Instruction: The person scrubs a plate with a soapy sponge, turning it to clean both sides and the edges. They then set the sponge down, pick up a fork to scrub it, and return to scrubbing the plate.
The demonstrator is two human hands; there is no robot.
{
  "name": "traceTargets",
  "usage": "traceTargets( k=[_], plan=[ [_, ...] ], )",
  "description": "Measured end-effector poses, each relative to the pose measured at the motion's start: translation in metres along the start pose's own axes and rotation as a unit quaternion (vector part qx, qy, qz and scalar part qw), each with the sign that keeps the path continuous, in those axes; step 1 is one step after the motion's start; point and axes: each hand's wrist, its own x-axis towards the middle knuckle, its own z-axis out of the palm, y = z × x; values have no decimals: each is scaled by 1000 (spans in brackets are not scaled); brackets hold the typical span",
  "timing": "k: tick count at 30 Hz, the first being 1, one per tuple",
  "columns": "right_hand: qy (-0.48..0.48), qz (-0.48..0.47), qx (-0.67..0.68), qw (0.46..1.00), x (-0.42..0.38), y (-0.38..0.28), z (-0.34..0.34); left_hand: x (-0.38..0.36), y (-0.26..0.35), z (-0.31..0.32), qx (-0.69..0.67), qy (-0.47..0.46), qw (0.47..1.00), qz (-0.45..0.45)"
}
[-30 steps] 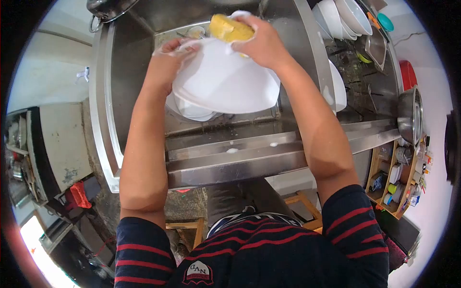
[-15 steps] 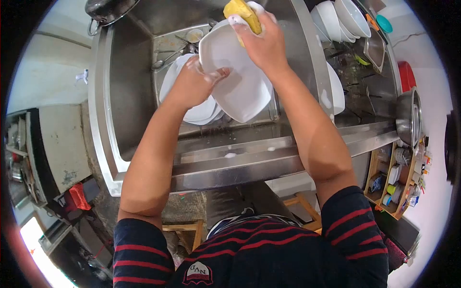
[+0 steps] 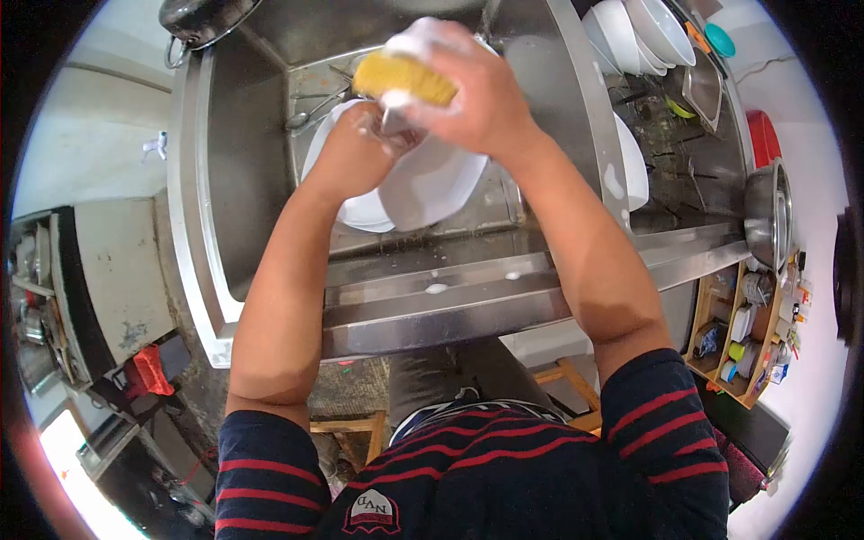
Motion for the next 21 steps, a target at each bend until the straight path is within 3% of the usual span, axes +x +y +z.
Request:
traceTargets(
  k=[1, 2, 3, 4, 5, 6, 7, 9, 13, 15, 16, 17, 18, 19, 20, 21],
  plan=[
    [1, 0, 0, 1000, 0, 7, -3, 2, 6, -5, -26, -42, 991, -122],
    [9, 84, 15, 996, -1, 16, -4, 1, 0, 0, -171, 13, 974, -149],
    [17, 167, 29, 985, -1, 25, -5, 2, 6, -5, -172, 13, 974, -150],
    [17, 167, 29, 985, -1, 34, -3, 4, 13, -11, -132, 56, 975, -167],
    [47, 313, 162, 935, 1, 39, -2, 4, 17, -15, -93, 99, 974, -184],
    [76, 446, 289, 844, 1, 43, -1, 4, 17, -16, -92, 99, 973, -185],
    [76, 445, 290, 844, 0, 45, 1, 4, 16, -16, -139, 147, 956, -211],
    [162, 437, 505, 726, 2, 36, 2, 8, 12, -17, -232, 241, 906, -260],
    [184, 372, 569, 710, 3, 14, 6, 12, -8, -19, -250, 260, 880, -309],
    [205, 311, 520, 769, 6, -8, 5, 12, -11, -17, -216, 244, 901, -288],
    [204, 310, 520, 769, 4, -14, 3, 11, -15, -16, -181, 225, 919, -268],
    [174, 299, 456, 820, 2, -17, 2, 10, -19, -14, -181, 226, 919, -268],
    [144, 286, 389, 864, 1, -21, 1, 10, -23, -11, -38, 202, 944, -259],
    [144, 287, 390, 863, 0, -27, 4, 10, -28, -10, 106, 172, 948, -245],
    [157, 262, 411, 859, 1, -34, 9, 12, -27, -7, 19, 176, 945, -274],
    [170, 238, 431, 854, 2, -38, 12, 14, -29, -4, 20, 176, 945, -275]
  ],
)
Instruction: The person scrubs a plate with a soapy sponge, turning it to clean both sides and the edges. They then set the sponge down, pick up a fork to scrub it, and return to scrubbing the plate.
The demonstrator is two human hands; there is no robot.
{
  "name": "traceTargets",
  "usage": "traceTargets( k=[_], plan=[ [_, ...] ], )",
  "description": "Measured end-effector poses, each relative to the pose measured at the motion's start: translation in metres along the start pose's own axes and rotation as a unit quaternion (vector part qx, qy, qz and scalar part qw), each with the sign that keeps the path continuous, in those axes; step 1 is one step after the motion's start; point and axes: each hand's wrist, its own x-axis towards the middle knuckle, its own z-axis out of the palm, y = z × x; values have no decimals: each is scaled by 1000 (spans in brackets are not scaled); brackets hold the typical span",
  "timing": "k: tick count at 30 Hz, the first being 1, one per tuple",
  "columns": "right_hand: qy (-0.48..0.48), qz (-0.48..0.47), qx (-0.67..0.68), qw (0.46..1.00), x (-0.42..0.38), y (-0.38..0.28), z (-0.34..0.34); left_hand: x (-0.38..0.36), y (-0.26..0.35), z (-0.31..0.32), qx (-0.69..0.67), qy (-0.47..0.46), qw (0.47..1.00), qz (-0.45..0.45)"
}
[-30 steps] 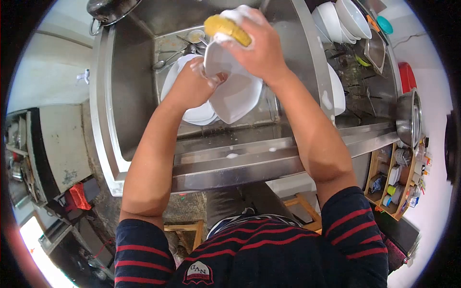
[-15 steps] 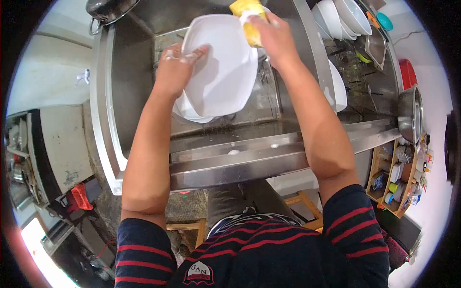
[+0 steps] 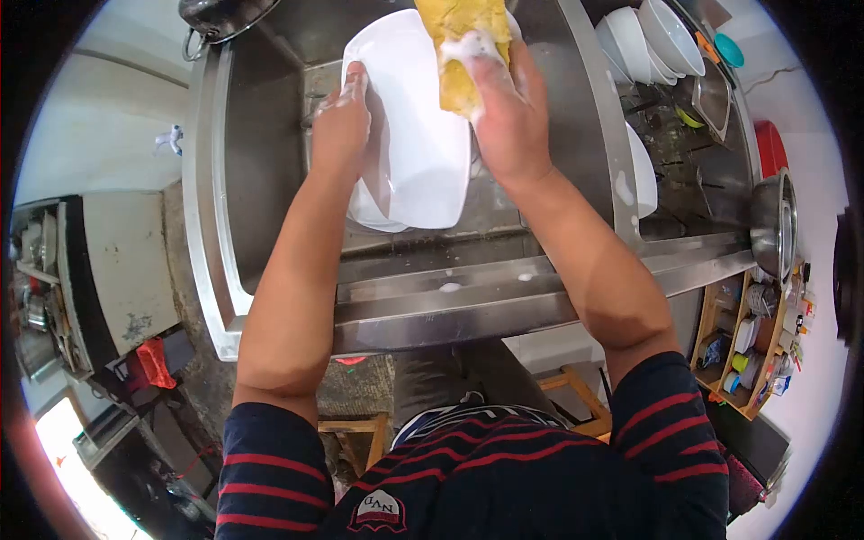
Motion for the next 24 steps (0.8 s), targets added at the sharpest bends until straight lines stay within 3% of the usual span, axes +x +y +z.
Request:
traceTargets(
  k=[2, 4, 5, 6, 8, 10, 12, 13, 14, 16, 18, 20, 21, 22, 24],
  plan=[
    [-21, -4, 20, 1000, -3, 4, -3, 0, -3, 4, -28, -41, 998, -38],
    [-55, 8, -5, 998, -7, -4, 8, -8, -3, 14, -141, -89, 986, -17],
    [-76, -56, -68, 993, -7, -4, 15, -15, -1, 18, -244, -123, 962, 7],
    [-76, -55, -67, 993, -5, -10, 19, -25, 2, 21, -348, -163, 923, 21],
    [-25, -187, -288, 939, 0, -22, 26, -43, 5, 23, -500, -238, 833, 12],
    [-16, -224, -301, 927, -5, 5, 22, -53, 3, 18, -577, -271, 770, -6],
    [-139, -288, -366, 874, -27, -7, 31, -61, 1, 13, -612, -273, 743, -7],
    [-206, -297, -327, 873, -37, -5, 37, -64, 0, 10, -621, -268, 736, -6],
    [-205, -297, -326, 874, -40, -9, 39, -67, 0, 9, -627, -261, 734, 0],
    [-330, -355, -359, 798, -41, -18, 40, -70, -1, 11, -625, -226, 747, 22],
    [-292, -372, -370, 800, -23, -7, 27, -71, -4, 19, -604, -156, 779, 60],
    [-92, -280, -413, 862, 2, 5, 12, -69, -7, 21, -600, -122, 787, 71],
    [-94, -280, -415, 861, 7, 11, 6, -62, -6, 11, -687, -315, 655, -26],
    [-73, -258, -400, 876, 10, 18, 0, -59, -5, 5, -724, -485, 476, -120],
    [-53, -239, -382, 891, 6, 15, 8, -65, -3, 3, -712, -389, 579, -77]
  ],
)
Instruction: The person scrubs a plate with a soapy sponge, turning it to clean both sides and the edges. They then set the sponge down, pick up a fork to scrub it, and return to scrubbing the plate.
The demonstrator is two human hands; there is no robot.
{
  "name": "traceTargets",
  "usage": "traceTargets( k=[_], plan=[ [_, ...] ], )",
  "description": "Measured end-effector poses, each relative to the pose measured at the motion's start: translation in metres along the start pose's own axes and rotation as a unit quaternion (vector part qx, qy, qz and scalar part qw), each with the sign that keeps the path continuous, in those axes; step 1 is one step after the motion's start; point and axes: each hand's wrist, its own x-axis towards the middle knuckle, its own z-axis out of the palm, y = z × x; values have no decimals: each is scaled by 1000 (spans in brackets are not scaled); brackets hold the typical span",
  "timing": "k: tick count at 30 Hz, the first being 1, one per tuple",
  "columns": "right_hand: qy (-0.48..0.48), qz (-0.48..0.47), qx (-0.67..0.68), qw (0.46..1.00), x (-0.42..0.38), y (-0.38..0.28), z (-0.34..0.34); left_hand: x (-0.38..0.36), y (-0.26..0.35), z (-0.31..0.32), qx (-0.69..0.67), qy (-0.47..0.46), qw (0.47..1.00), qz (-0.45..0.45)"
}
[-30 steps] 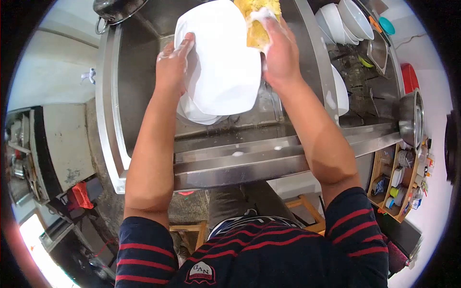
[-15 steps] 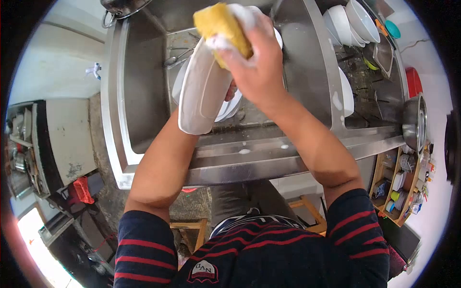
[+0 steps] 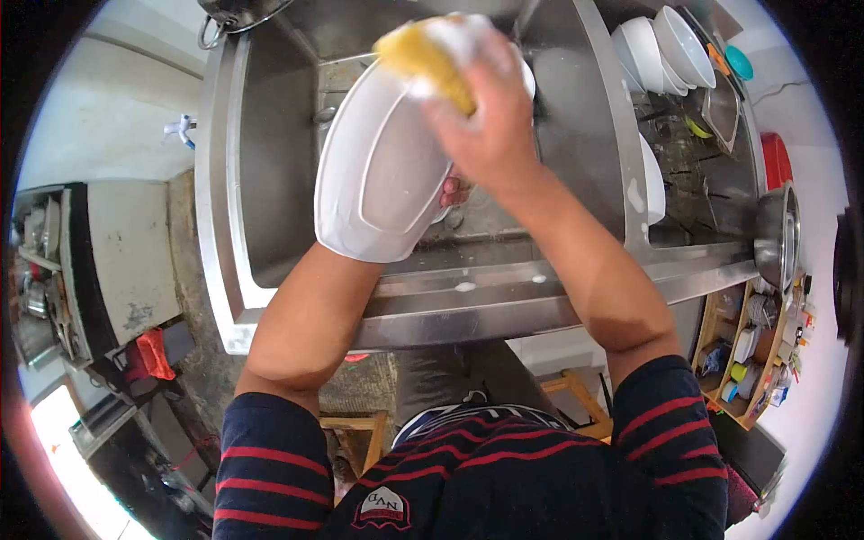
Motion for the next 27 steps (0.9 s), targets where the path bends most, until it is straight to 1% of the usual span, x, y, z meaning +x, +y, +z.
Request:
traceTargets(
  k=[2, 3, 4, 5, 6, 8, 9, 10, 11, 13, 14, 15, 16, 17, 18, 19, 21, 22, 24, 25, 26, 27],
  plan=[
    [-76, -109, 26, 991, -13, -39, 2, -4, 1, 4, 53, 17, 997, 51],
    [-73, -106, 25, 991, -17, -51, 2, -6, 2, 8, 88, 24, 993, 73],
    [-155, -163, 82, 971, -20, -61, 3, -10, 4, 12, 132, 33, 986, 99],
    [-235, -217, 139, 937, -22, -65, 2, -12, 7, 16, 186, 41, 973, 129],
    [-234, -215, 139, 938, -22, -60, 2, -13, 8, 21, 251, 53, 952, 167],
    [-125, -170, 36, 977, -18, -32, 1, -10, 5, 27, 395, 88, 879, 251],
    [-127, -171, 37, 976, -12, -16, -1, -9, 1, 28, 413, 95, 867, 262],
    [-85, -110, 4, 990, -5, 2, -3, -7, 1, 26, 398, 96, 875, 259],
    [-41, -50, -29, 997, -2, 10, -5, -4, 1, 22, 354, 86, 899, 241],
    [-36, -41, -32, 998, -9, 10, 0, -3, 3, 18, 243, 56, 950, 189],
    [-29, -31, -35, 998, -11, 7, 2, -5, 6, 18, 196, 40, 966, 163],
    [-56, -20, -10, 998, -15, -8, 1, -6, 9, 19, 159, 26, 976, 143],
    [-55, -18, -10, 998, -19, -23, 1, -7, 11, 20, 125, 12, 984, 127],
    [-125, -93, 31, 987, -23, -37, 0, -8, 14, 22, 96, -1, 989, 114],
    [-194, -167, 72, 964, -24, -44, 0, -9, 14, 25, 75, -14, 991, 106],
    [-192, -165, 72, 965, -23, -47, -1, -8, 16, 25, 56, -25, 993, 100],
    [-243, -186, 116, 945, -22, -49, -2, -8, 18, 30, 19, -43, 995, 89],
    [-242, -186, 114, 946, -21, -46, -4, -8, 20, 33, 1, -53, 995, 83],
    [-136, -136, 20, 981, -19, -29, -5, -10, 23, 43, -31, -70, 995, 70],
    [-83, -94, 26, 992, -21, -16, 1, -11, 24, 48, -44, -78, 994, 64],
    [-84, -94, 26, 992, -17, -10, 3, -11, 24, 51, -56, -81, 994, 55],
    [-48, -31, 40, 998, -14, -4, 3, -10, 23, 52, -67, -84, 993, 48]
  ],
)
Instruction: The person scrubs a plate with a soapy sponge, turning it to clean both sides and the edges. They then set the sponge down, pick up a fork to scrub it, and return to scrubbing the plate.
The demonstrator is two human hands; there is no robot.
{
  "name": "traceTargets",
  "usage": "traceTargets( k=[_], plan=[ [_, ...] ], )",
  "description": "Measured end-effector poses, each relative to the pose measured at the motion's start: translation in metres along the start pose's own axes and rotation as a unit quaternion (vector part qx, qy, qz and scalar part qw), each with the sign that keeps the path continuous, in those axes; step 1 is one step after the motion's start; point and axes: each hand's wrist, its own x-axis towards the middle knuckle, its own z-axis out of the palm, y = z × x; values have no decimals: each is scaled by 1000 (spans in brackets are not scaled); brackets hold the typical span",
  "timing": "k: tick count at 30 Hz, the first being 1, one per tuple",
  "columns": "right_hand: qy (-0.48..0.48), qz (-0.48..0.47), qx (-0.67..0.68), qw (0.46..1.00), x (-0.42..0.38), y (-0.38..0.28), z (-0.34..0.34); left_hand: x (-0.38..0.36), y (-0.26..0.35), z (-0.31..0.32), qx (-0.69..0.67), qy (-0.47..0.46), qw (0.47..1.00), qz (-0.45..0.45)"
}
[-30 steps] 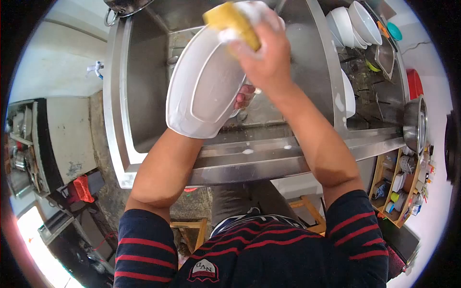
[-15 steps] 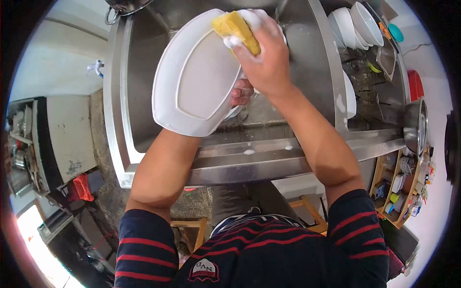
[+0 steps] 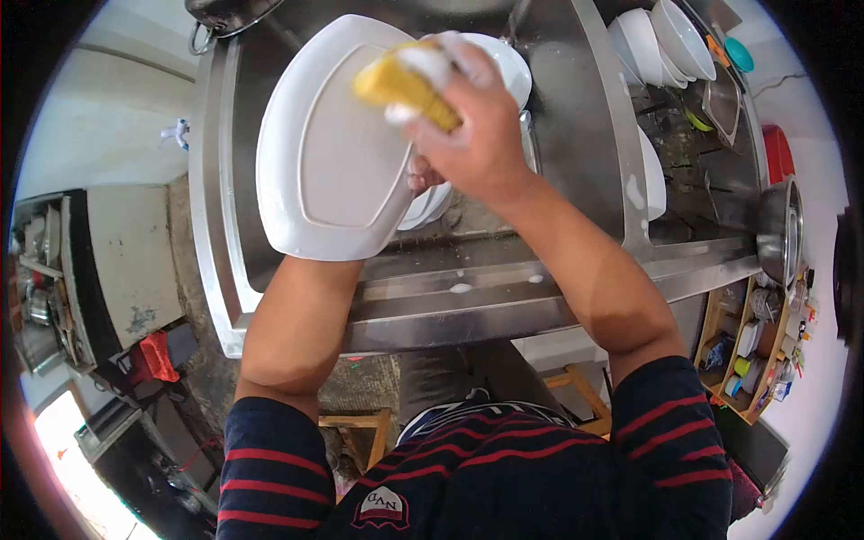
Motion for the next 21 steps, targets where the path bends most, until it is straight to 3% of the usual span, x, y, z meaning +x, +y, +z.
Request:
traceTargets(
  k=[2, 5, 6, 9, 10, 11, 13, 14, 18, 20, 21],
  plan=[
    [44, 71, 5, 996, 2, 7, -2, 2, -3, -6, -13, -2, 1000, -9],
    [85, 89, -37, 992, 3, 7, -5, 3, -7, -30, -37, -114, 992, -42],
    [94, 172, 9, 981, 8, 2, -6, 3, -9, -32, -37, -107, 993, -44],
    [93, 135, -92, 982, 18, 7, -14, 1, -15, -34, -38, -81, 995, -40],
    [45, 154, 11, 987, 19, 3, -22, -1, -15, -33, -37, -75, 996, -38],
    [44, 155, 13, 987, 21, -9, -24, -2, -17, -35, -35, -67, 997, -35],
    [19, 86, -131, 987, 22, -25, -19, -2, -17, -37, -28, -53, 998, -29],
    [45, -15, -96, 994, 14, -14, -7, -2, -18, -38, -23, -47, 998, -27],
    [-44, -56, -29, 997, 0, -61, 9, -3, -17, -39, -7, -22, 1000, -16],
    [-152, -149, 35, 976, -8, -71, 15, -4, -13, -40, 10, -2, 1000, -6],
    [-152, -150, 36, 976, -9, -69, 16, -3, -10, -43, 26, 10, 1000, 7]
  ],
)
